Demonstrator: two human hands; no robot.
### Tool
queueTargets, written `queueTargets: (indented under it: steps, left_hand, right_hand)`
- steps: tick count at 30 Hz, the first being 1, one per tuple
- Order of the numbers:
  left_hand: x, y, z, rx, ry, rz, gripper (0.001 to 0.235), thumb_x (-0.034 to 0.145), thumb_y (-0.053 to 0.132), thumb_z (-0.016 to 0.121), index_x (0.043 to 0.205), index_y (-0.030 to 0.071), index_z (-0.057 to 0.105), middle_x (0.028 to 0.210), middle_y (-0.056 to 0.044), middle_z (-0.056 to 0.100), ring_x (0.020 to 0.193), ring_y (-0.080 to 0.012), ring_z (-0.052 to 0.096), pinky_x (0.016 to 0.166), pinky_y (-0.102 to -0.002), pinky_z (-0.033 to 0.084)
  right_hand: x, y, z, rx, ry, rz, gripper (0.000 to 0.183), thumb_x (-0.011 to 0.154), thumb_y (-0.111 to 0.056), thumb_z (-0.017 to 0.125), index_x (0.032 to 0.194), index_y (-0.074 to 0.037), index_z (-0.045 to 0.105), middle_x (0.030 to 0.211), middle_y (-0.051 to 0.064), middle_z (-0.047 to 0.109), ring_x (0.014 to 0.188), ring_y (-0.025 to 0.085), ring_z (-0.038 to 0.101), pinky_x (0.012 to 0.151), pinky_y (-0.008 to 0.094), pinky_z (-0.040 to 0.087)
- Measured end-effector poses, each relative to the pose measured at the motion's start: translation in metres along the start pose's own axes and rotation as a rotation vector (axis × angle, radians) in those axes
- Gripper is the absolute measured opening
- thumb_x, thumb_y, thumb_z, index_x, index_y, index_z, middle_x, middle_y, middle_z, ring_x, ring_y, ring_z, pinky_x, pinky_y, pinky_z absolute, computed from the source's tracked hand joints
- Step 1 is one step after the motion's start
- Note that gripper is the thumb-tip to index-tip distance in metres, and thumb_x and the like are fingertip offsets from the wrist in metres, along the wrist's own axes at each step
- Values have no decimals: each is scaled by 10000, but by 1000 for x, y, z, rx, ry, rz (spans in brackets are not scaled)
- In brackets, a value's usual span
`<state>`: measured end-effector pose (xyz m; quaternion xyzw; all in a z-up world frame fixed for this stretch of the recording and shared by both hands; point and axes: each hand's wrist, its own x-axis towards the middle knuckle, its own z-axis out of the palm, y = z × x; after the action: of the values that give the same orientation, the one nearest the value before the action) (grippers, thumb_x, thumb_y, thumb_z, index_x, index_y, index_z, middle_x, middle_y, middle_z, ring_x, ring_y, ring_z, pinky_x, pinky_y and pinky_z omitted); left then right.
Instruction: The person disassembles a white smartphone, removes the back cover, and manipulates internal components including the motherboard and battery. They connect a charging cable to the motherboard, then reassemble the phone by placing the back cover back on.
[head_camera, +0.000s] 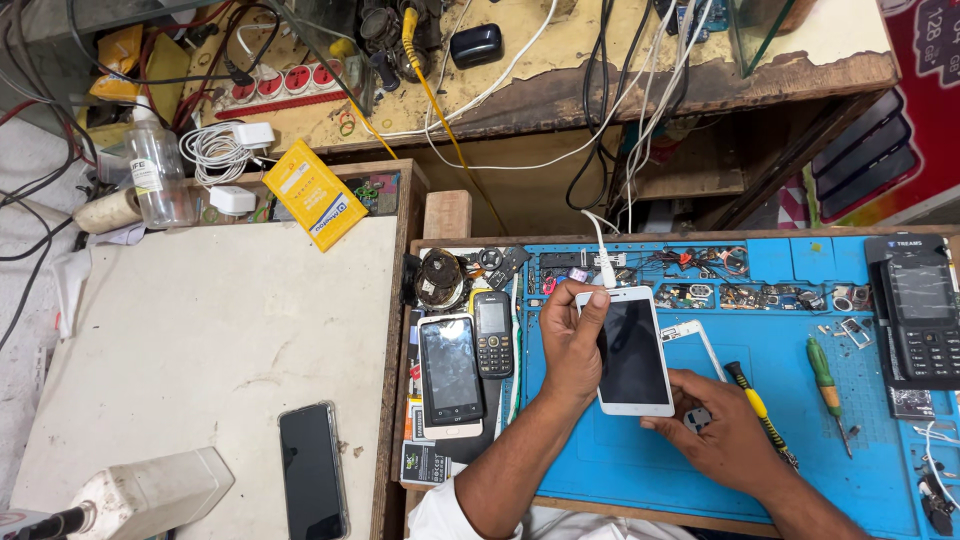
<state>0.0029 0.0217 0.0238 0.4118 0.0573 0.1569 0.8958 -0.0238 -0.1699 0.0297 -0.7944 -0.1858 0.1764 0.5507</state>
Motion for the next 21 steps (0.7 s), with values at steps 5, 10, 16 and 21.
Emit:
queueTargets:
  steps: [5,10,16,21]
  left_hand:
    - [0,-2,-1,18,-13,20,177,1027,194,707,989,56,602,927,-15,656,859,-63,580,807,-238,473]
    - [1,-3,-2,29,-14,-2,179,1012,201,703,980,57,601,920,-21,672,853,-67,593,802,-241,486]
    - [1,-2,-3,45,-34,-9,188,1040,215,681,974,60,598,916,-26,679,856,-67,598,808,-239,490]
    - [1,0,-1,51,-35,5,186,1037,215,680,973,63,595,938,-19,674,873,-65,591,818,-243,486]
  right_hand:
    - [1,-3,0,-8,-12,11,518,692,-110,875,1181,-37,719,728,43,744,621,125,677,597,291,565]
    - [2,-5,0,-3,-26,12,462,696,-113,874,1130,-36,734,742,39,759,627,126,691,602,293,570]
    - [2,-9,-1,-17,-48,43,417,697,-123,870,1087,-41,747,774,42,734,628,128,706,606,297,571]
    - [2,-11,-1,-25,-50,80,389,716,-122,856,1077,-39,737,765,45,729,631,132,707,605,303,572]
